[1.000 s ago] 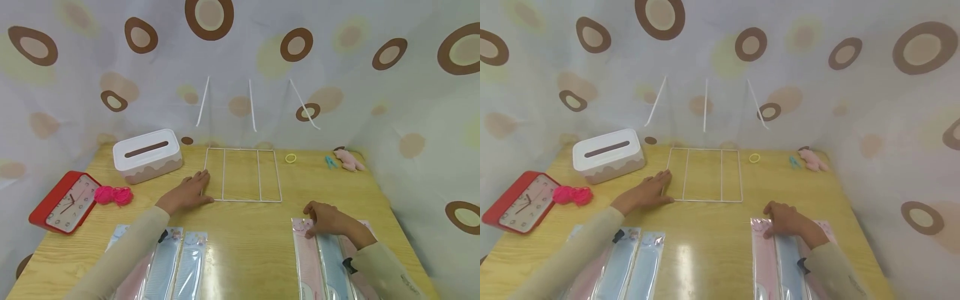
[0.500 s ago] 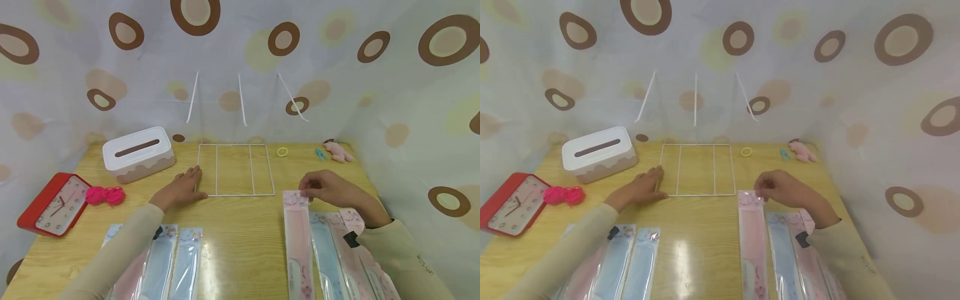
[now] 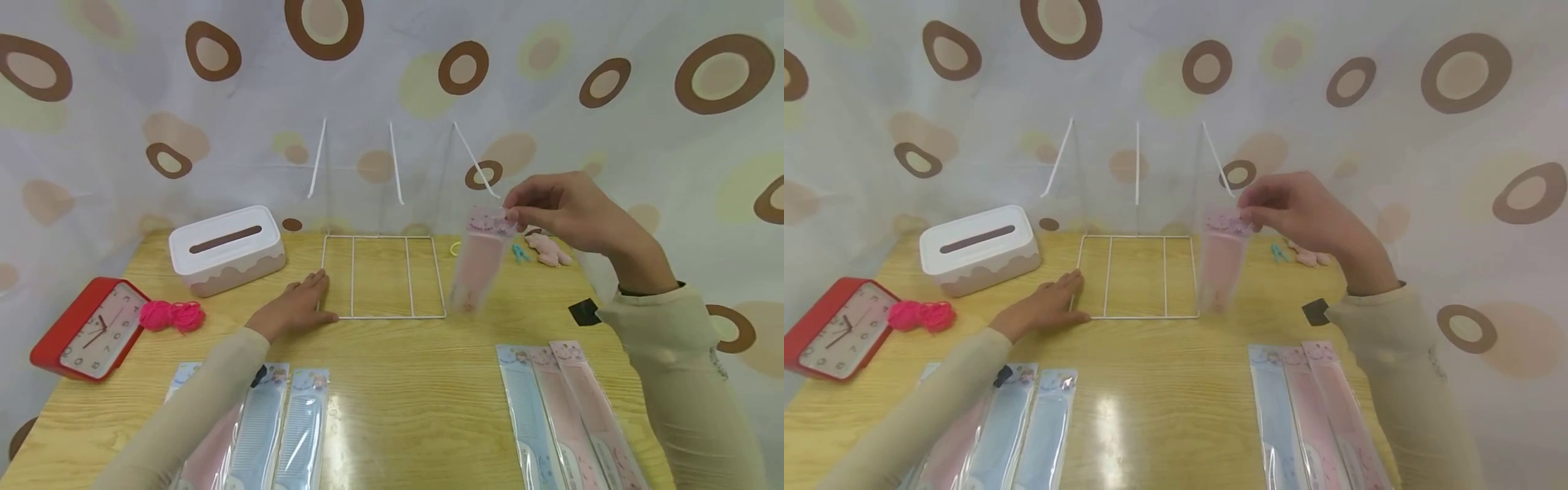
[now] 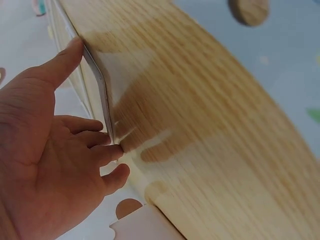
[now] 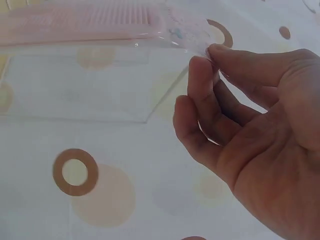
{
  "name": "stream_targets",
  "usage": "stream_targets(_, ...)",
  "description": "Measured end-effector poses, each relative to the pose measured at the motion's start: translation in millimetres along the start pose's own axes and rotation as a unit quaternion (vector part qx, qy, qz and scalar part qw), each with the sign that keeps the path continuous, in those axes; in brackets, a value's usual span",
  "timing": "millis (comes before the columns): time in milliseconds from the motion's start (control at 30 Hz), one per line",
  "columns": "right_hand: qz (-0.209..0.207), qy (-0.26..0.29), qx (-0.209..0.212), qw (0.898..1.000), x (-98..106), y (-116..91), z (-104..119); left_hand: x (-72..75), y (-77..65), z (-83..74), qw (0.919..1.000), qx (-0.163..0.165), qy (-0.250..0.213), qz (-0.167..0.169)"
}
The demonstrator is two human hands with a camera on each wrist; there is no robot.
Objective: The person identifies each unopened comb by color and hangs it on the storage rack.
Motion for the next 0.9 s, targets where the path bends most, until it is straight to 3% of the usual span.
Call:
stream_targets(233, -0.034, -0.015, -0.001, 0.999, 15, 10, -5, -5.5, 3.0, -2.5, 0.9999, 0.002, -0.01, 0.004)
stream_targets(600, -0.04, -0.012, -0.008, 0.999, 18, 18, -20, -7.2, 3.0, -2.5, 0.9999, 0.009, -0.011, -0.005)
stream_targets(767, -0.06, -0.045, -0.014, 0.997, 13, 43, -31, -5.4, 6.9, 0.8, 0.9999, 0.01, -0.006, -0.002)
stream_targets(900, -0.074, -0.06, -0.052, 0.994, 10, 75, -45, -1.5, 10.4, 2.8, 0.9999, 0.016, -0.006, 0.0)
Point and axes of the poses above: each hand's wrist, its own y-axis towards the middle knuckle, its own x-axis out of the back of the hand, z = x × y, the point moved 5 cm from there along y, towards the middle knuckle, and after that the axes turned 2 degrees about z, right-handed, at the moved point
